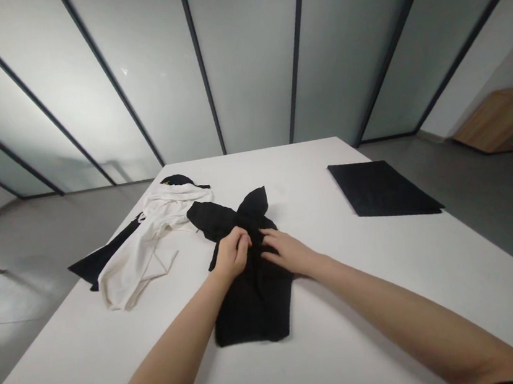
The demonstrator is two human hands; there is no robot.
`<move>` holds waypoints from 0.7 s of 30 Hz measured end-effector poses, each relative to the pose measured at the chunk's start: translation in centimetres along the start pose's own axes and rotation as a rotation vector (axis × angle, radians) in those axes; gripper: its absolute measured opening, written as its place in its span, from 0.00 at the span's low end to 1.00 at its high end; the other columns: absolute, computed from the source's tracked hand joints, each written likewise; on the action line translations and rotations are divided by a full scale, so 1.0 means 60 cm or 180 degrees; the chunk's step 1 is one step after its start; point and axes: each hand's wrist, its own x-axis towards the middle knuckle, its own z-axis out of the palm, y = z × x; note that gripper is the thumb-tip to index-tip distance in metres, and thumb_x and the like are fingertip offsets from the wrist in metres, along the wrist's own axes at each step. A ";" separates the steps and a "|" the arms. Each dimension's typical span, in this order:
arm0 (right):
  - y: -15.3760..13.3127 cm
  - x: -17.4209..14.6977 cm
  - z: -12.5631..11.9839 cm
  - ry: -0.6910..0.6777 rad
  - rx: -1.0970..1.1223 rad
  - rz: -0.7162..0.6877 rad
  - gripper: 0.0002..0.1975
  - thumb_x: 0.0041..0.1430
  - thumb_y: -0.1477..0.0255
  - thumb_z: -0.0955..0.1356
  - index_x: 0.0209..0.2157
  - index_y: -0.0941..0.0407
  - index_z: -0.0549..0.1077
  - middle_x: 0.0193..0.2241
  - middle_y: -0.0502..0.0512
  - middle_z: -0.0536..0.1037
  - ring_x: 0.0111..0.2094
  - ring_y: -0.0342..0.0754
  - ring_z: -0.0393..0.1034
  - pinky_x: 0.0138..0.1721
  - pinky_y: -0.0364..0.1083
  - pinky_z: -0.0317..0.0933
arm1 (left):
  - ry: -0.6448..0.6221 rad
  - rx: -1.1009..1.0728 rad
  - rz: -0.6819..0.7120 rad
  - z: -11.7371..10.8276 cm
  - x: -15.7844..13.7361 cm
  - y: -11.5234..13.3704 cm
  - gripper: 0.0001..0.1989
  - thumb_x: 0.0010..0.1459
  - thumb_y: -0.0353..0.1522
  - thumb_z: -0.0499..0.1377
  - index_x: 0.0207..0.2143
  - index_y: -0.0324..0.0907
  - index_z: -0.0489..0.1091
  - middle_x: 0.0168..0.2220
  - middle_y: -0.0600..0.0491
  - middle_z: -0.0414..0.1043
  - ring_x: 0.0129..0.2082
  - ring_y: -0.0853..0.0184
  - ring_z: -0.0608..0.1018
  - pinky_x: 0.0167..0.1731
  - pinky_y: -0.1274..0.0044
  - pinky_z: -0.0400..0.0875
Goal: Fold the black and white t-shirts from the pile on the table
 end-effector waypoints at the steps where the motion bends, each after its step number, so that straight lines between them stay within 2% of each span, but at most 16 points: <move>1: 0.001 -0.002 -0.004 -0.0009 -0.0005 -0.0029 0.05 0.70 0.66 0.71 0.42 0.51 0.79 0.64 0.64 0.76 0.66 0.62 0.70 0.66 0.64 0.66 | 0.0288 0.0199 -0.0123 -0.004 0.003 -0.012 0.11 0.72 0.35 0.51 0.40 0.44 0.72 0.36 0.49 0.77 0.38 0.61 0.80 0.44 0.69 0.76; 2: 0.004 -0.004 -0.011 -0.0010 0.0030 -0.0071 0.04 0.71 0.67 0.70 0.41 0.51 0.78 0.63 0.64 0.77 0.65 0.61 0.71 0.65 0.63 0.67 | 0.0500 0.0446 -0.0266 -0.008 0.007 -0.024 0.09 0.70 0.34 0.53 0.44 0.43 0.72 0.41 0.46 0.78 0.44 0.58 0.81 0.50 0.66 0.76; 4: 0.012 -0.006 -0.026 -0.0009 0.0165 -0.0164 0.05 0.72 0.68 0.68 0.40 0.51 0.76 0.63 0.63 0.77 0.63 0.60 0.73 0.63 0.63 0.68 | 0.0654 0.0979 -0.0744 -0.015 0.015 -0.051 0.18 0.64 0.32 0.57 0.56 0.40 0.71 0.56 0.38 0.76 0.59 0.50 0.77 0.62 0.58 0.69; 6: 0.019 -0.007 -0.037 0.0034 0.0304 -0.0200 0.05 0.73 0.68 0.67 0.40 0.51 0.75 0.62 0.62 0.78 0.62 0.59 0.74 0.62 0.62 0.68 | 0.0521 0.1392 -0.1488 -0.021 0.020 -0.075 0.29 0.63 0.33 0.58 0.65 0.36 0.66 0.67 0.32 0.68 0.70 0.43 0.68 0.69 0.52 0.60; 8: 0.021 -0.005 -0.041 0.0177 0.0356 -0.0155 0.06 0.73 0.68 0.66 0.38 0.51 0.74 0.59 0.62 0.80 0.59 0.58 0.75 0.60 0.61 0.69 | 0.0333 0.1624 -0.2126 -0.027 0.022 -0.094 0.33 0.64 0.34 0.58 0.70 0.34 0.61 0.72 0.29 0.61 0.75 0.39 0.60 0.71 0.48 0.54; 9: 0.019 -0.004 -0.042 0.0282 0.0345 -0.0131 0.07 0.73 0.67 0.66 0.37 0.51 0.73 0.56 0.62 0.81 0.56 0.58 0.76 0.58 0.61 0.69 | 0.0254 0.1690 -0.2295 -0.030 0.021 -0.102 0.34 0.64 0.35 0.58 0.71 0.33 0.61 0.73 0.28 0.59 0.76 0.38 0.57 0.71 0.47 0.52; 12: 0.013 -0.003 -0.045 0.0509 0.0392 -0.0149 0.10 0.72 0.64 0.67 0.36 0.51 0.74 0.48 0.61 0.82 0.50 0.58 0.77 0.55 0.59 0.69 | 0.0081 0.1764 -0.2198 -0.040 0.018 -0.119 0.31 0.64 0.34 0.59 0.68 0.37 0.67 0.74 0.31 0.59 0.76 0.38 0.57 0.72 0.45 0.51; 15: 0.014 -0.007 -0.048 0.0319 0.0871 -0.0089 0.13 0.74 0.61 0.65 0.39 0.51 0.78 0.43 0.57 0.83 0.46 0.55 0.78 0.52 0.56 0.71 | -0.0046 0.1390 -0.1801 -0.048 0.021 -0.126 0.19 0.63 0.32 0.60 0.55 0.42 0.76 0.65 0.35 0.72 0.70 0.41 0.69 0.70 0.48 0.59; 17: 0.023 -0.010 -0.046 0.0299 0.1232 0.0204 0.15 0.76 0.60 0.62 0.44 0.51 0.78 0.39 0.55 0.84 0.42 0.54 0.79 0.49 0.55 0.72 | -0.0006 0.0752 -0.1598 -0.049 0.025 -0.125 0.13 0.63 0.32 0.60 0.48 0.44 0.78 0.56 0.39 0.80 0.62 0.46 0.77 0.67 0.53 0.66; 18: 0.029 -0.011 -0.044 0.0419 0.1297 0.0381 0.15 0.76 0.61 0.61 0.47 0.50 0.78 0.38 0.54 0.84 0.41 0.54 0.79 0.49 0.55 0.72 | 0.0059 0.0333 -0.1545 -0.047 0.028 -0.122 0.11 0.63 0.33 0.60 0.46 0.44 0.78 0.52 0.41 0.82 0.60 0.47 0.79 0.65 0.55 0.69; 19: 0.037 -0.011 -0.041 0.0612 0.1243 0.0521 0.15 0.76 0.61 0.61 0.50 0.50 0.77 0.40 0.55 0.84 0.42 0.54 0.79 0.50 0.56 0.72 | 0.0163 -0.0142 -0.1530 -0.044 0.029 -0.118 0.10 0.63 0.35 0.60 0.45 0.45 0.78 0.49 0.44 0.83 0.58 0.49 0.80 0.64 0.56 0.70; 21: 0.052 -0.010 -0.035 0.1032 0.0831 0.0611 0.18 0.73 0.59 0.65 0.57 0.50 0.75 0.50 0.60 0.83 0.51 0.58 0.77 0.57 0.61 0.69 | 0.0452 -0.1223 -0.1628 -0.034 0.031 -0.105 0.12 0.64 0.38 0.61 0.47 0.46 0.79 0.49 0.47 0.84 0.57 0.52 0.81 0.64 0.59 0.72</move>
